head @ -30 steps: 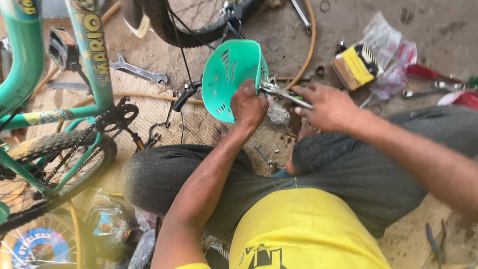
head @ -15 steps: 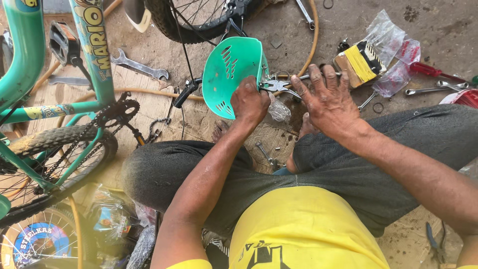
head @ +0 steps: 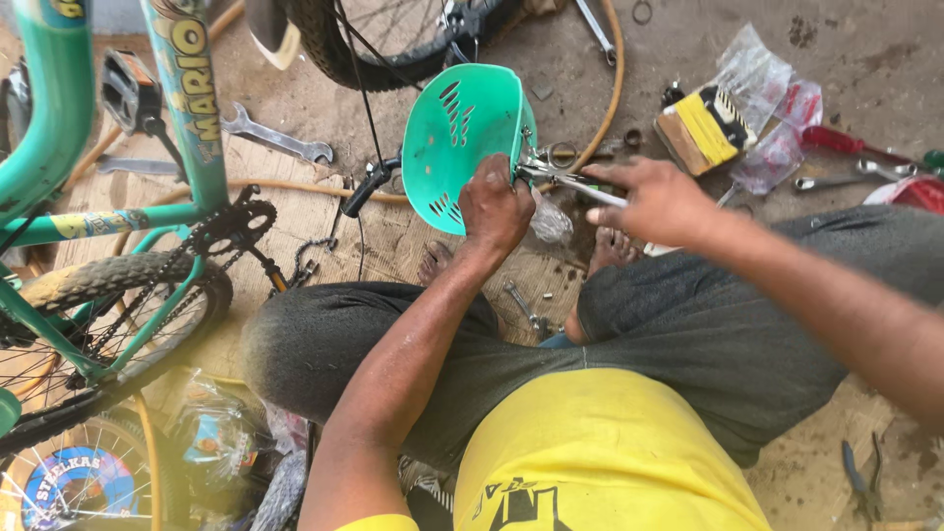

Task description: The person attaches a green plastic basket to the front of a bicycle using pliers. They position the basket, manipulate small fasteners by hand, and use pliers to secure the attachment points to the frame.

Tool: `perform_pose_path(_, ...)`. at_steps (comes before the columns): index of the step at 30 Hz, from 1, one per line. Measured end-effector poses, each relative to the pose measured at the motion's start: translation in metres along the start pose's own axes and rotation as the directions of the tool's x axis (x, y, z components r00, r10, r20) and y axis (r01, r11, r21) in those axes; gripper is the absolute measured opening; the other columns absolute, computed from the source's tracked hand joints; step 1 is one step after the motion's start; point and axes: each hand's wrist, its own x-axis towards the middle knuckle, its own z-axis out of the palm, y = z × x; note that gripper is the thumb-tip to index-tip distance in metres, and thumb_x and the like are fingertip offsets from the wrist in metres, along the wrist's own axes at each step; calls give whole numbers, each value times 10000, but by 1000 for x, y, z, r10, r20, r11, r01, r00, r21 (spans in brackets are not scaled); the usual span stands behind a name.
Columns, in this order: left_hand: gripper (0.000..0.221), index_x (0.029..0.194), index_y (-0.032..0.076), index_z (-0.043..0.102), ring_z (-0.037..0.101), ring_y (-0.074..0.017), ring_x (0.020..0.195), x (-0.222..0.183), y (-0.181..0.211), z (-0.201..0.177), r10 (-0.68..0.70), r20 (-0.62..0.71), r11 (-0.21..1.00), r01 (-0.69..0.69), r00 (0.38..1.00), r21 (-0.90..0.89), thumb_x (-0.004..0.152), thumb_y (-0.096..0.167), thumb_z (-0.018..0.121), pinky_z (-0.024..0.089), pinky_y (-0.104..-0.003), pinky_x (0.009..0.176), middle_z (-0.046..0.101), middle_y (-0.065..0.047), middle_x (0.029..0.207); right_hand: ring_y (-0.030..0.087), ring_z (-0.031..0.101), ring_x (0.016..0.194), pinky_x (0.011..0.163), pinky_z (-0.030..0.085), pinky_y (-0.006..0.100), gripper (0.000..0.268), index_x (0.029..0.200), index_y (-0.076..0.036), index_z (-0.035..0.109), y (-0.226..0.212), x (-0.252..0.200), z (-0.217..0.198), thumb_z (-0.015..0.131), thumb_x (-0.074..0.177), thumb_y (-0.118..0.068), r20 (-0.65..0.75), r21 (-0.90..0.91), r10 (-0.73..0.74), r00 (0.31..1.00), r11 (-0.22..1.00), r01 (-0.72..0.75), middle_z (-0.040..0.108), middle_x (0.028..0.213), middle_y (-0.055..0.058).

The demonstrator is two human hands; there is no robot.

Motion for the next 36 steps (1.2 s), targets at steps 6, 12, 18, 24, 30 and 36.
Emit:
perform_pose_path(6, 150, 891, 13, 621, 662, -436, 778, 8, 4, -13, -36, -64, 999, 38, 997, 33, 769, 94, 653, 513, -552, 694, 660, -210, 868, 288, 530, 1049, 925, 451, 504, 603, 1480, -199, 632, -8, -11, -6, 707, 894, -321, -299, -635, -533, 792, 730, 251, 573, 1124, 120)
perform_pose_path(12, 165, 922, 22, 627, 658, -434, 776, -3, 9, -10, 0, -79, 1000, -2, 997, -25, 770, 79, 659, 518, -546, 683, 662, -210, 896, 278, 541, 814, 709, 424, 431, 589, 1439, -209, 682, 4, -15, -17, 706, 853, -254, -186, -686, -549, 815, 667, 292, 598, 929, 120)
perform_pose_path(18, 201, 907, 13, 567, 637, -429, 782, 13, 19, -25, 149, -240, 986, -163, 959, -39, 736, 21, 672, 507, -530, 676, 618, -197, 887, 275, 612, 914, 801, 497, 442, 550, 1382, -147, 637, 1, -2, -25, 732, 890, -375, -220, 77, -468, 856, 866, 494, 648, 1007, 174)
perform_pose_path(24, 165, 918, 54, 591, 640, -327, 780, 27, 35, -52, 67, -336, 960, -153, 939, -236, 854, 71, 743, 524, -471, 694, 624, -125, 903, 199, 607, 826, 724, 551, 359, 743, 1530, -251, 493, 24, 5, -3, 714, 830, -372, 441, 634, 5, 897, 706, -316, 670, 1012, 103)
perform_pose_path(30, 466, 1189, 71, 571, 671, -155, 992, 43, 28, -95, -70, -74, 568, -21, 995, -822, 820, 190, 830, 589, -354, 845, 673, -34, 1088, 218, 395, 592, 499, 276, 377, 435, 1319, 14, 675, 90, -25, 63, 730, 918, -144, 339, 817, 96, 936, 463, -343, 672, 834, 145)
perform_pose_path(36, 250, 1091, -61, 638, 674, -162, 872, 69, 0, -26, -190, -64, 506, 42, 980, -862, 923, 63, 777, 573, -310, 805, 715, -141, 979, 198, 576, 638, 533, 404, 342, 312, 1115, 80, 698, 119, -8, 168, 625, 1054, -217, 334, 832, 335, 881, 334, -443, 689, 844, 135)
